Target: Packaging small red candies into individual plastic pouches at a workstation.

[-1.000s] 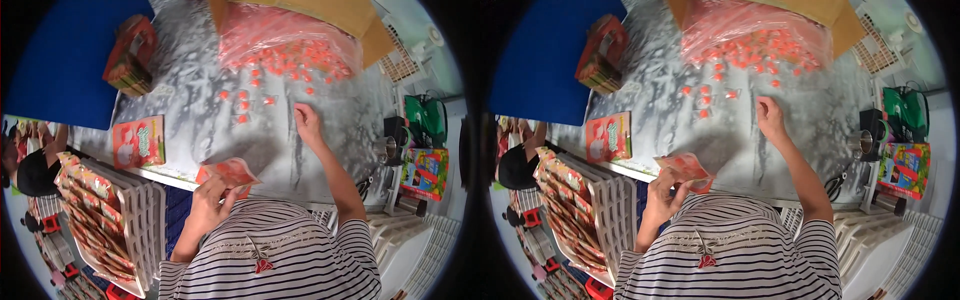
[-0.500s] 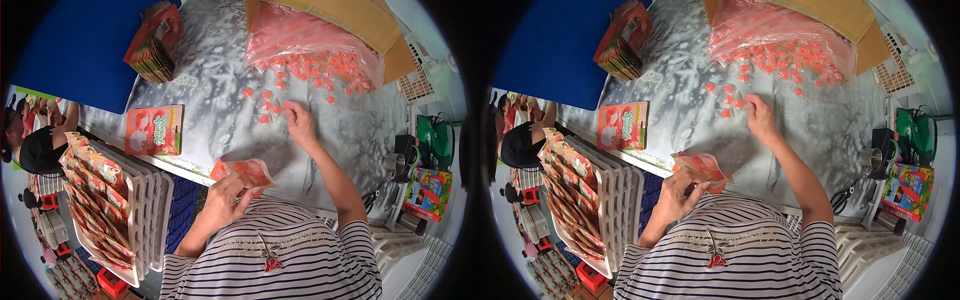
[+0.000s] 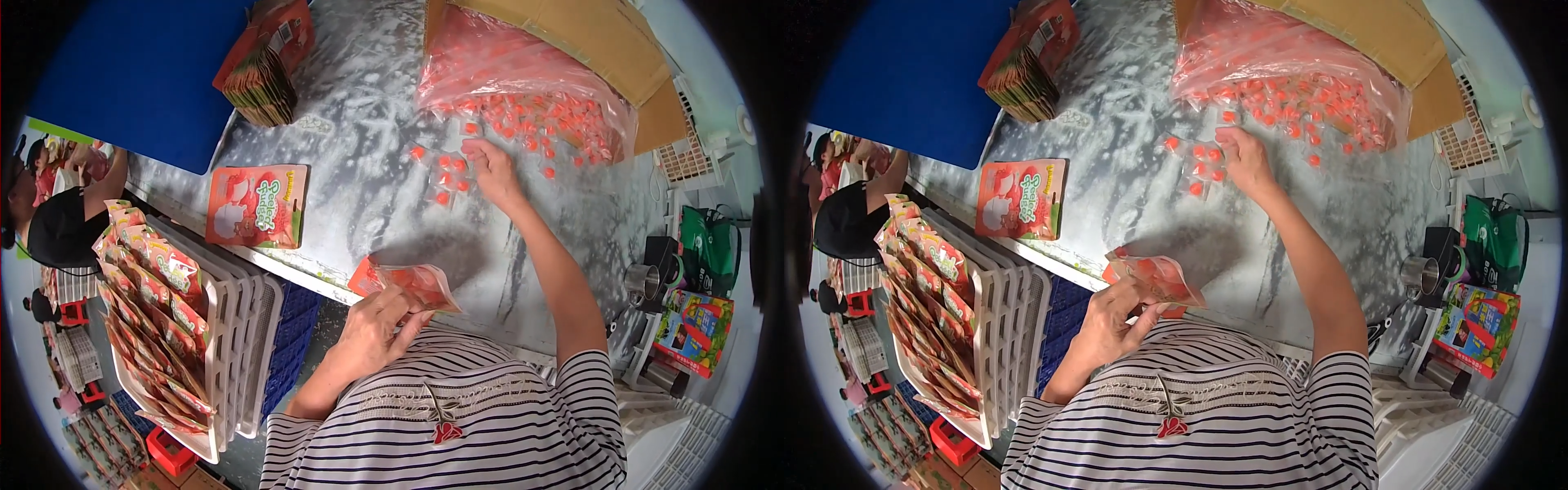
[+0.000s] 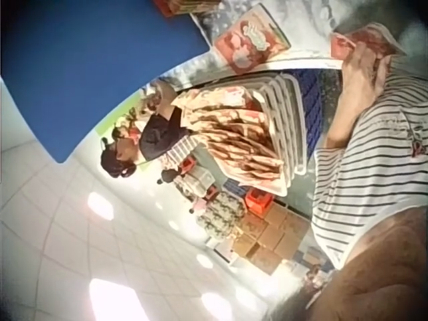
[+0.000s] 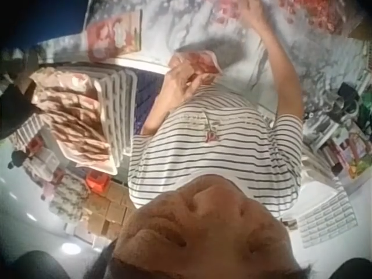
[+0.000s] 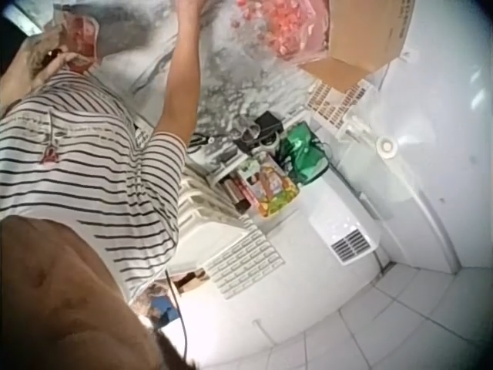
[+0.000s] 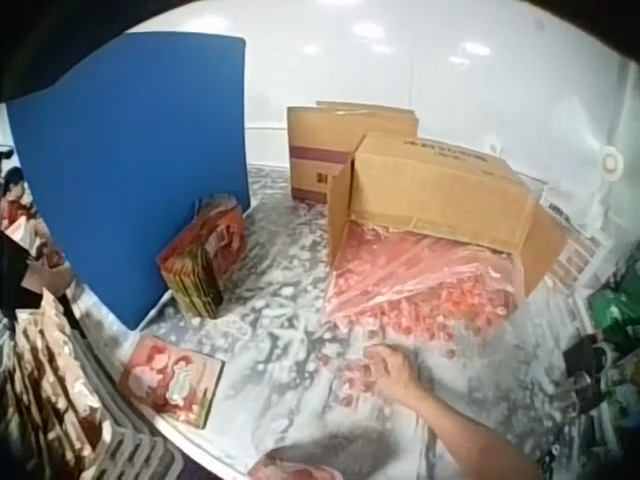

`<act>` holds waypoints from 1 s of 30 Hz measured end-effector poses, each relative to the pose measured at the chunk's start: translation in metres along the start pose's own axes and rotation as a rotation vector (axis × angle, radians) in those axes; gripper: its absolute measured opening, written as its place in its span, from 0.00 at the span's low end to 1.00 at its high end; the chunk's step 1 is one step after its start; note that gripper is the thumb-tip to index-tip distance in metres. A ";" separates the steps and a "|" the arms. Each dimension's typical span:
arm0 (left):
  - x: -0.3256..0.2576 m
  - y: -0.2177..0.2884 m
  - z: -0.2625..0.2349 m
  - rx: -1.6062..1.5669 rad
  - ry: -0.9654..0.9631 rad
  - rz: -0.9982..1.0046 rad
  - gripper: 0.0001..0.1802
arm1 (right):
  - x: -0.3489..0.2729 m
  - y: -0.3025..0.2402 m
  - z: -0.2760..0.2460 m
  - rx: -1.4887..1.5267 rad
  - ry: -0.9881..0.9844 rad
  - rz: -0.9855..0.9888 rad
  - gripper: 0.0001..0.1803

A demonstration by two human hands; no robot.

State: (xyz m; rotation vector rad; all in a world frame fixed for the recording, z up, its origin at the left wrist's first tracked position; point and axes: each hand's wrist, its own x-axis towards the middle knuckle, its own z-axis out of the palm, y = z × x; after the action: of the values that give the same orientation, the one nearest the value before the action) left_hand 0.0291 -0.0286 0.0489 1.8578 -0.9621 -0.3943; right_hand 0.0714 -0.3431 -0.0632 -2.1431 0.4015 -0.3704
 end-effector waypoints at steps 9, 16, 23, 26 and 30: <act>0.003 0.002 -0.001 -0.008 -0.001 0.000 0.06 | 0.004 0.005 -0.005 0.066 -0.002 -0.001 0.15; 0.005 0.002 -0.002 -0.022 -0.028 -0.015 0.06 | 0.002 -0.002 0.003 0.057 -0.007 0.001 0.14; 0.006 0.001 -0.001 -0.012 -0.018 -0.001 0.05 | 0.011 -0.033 0.020 0.126 -0.165 0.170 0.16; 0.009 0.001 -0.002 0.029 -0.046 0.038 0.07 | 0.016 -0.025 0.036 -0.152 -0.147 -0.259 0.17; 0.005 -0.002 0.000 0.039 -0.039 0.033 0.07 | 0.013 -0.020 0.045 -0.421 -0.228 -0.464 0.19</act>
State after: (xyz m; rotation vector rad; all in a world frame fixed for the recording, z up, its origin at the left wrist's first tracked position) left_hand 0.0336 -0.0321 0.0477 1.8726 -1.0321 -0.3957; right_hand 0.1046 -0.3046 -0.0697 -2.6560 -0.1740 -0.3109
